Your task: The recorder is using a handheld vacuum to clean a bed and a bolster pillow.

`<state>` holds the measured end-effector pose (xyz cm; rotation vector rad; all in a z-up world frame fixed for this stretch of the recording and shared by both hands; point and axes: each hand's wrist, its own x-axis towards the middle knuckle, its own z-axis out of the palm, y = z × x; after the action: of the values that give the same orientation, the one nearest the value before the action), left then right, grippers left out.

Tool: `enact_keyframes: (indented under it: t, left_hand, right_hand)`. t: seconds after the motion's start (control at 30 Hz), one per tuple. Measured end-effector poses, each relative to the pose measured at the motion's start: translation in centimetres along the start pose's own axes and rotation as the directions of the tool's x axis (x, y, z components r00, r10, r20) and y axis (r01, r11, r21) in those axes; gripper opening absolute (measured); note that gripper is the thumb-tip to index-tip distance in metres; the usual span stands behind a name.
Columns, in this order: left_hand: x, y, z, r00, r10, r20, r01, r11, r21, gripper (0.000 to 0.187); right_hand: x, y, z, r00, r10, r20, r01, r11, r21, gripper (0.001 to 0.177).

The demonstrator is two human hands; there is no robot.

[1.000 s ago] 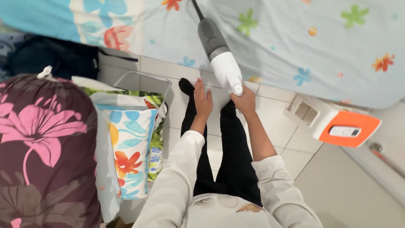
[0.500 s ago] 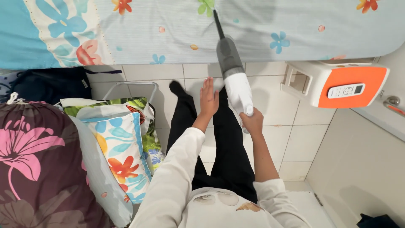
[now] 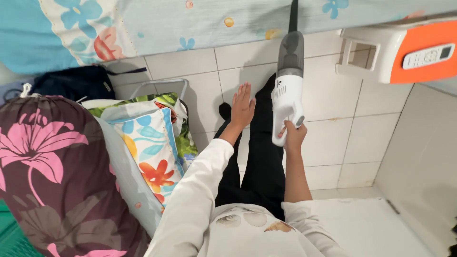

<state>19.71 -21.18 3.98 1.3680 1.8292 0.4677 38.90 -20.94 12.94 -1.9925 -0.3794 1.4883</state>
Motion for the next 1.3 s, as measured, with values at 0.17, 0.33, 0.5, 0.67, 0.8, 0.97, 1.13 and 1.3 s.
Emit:
enact_keyframes:
  t: [0.17, 0.33, 0.5, 0.67, 0.8, 0.97, 1.13, 1.3]
  left_hand:
    - [-2.5, -0.2, 0.8, 0.994, 0.057, 0.097, -0.061, 0.997, 0.043, 0.058]
    - [-3.4, 2.4, 4.4, 0.964, 0.135, 0.227, -0.141, 0.99, 0.011, 0.056]
    - [-2.2, 6.6, 8.6, 0.905, -0.003, 0.426, 0.09, 0.978, -0.185, 0.062]
    - [1.1, 12.0, 12.9, 0.9, -0.053, 0.434, 0.223, 0.909, -0.352, 0.071]
    - [3.7, 18.3, 13.9, 0.873, -0.102, 0.477, 0.349, 0.813, -0.466, 0.079]
    - [4.8, 22.5, 14.5, 0.843, -0.212, 0.494, 0.392, 0.871, -0.296, 0.081]
    - [2.4, 21.7, 14.9, 0.829, -0.268, 0.491, 0.446, 0.847, -0.289, 0.085]
    - [-1.8, 19.8, 13.9, 0.879, -0.28, 0.386, 0.428, 0.82, -0.38, 0.085]
  right_hand:
    - [-2.6, 4.3, -1.6, 0.979, 0.182, -0.096, -0.14, 0.93, 0.34, 0.005]
    - [1.2, 8.7, -6.0, 0.959, 0.283, 0.012, -0.187, 0.602, 0.776, 0.007]
    - [7.0, 9.6, -10.4, 0.981, 0.123, 0.151, -0.181, 0.297, 0.938, 0.019]
    - [12.4, 5.6, -11.7, 0.978, 0.029, 0.209, -0.211, 0.12, 0.97, 0.02]
    - [15.0, 5.0, -11.8, 0.96, -0.025, 0.279, -0.28, -0.087, 0.956, 0.024]
    - [13.6, 5.3, -12.3, 0.951, 0.038, 0.306, -0.306, -0.001, 0.952, 0.049]
    - [10.5, 3.1, -12.9, 0.922, 0.282, 0.265, -0.321, 0.173, 0.931, 0.055]
    - [6.3, 1.1, -11.7, 0.903, 0.354, 0.245, -0.358, 0.304, 0.883, 0.053]
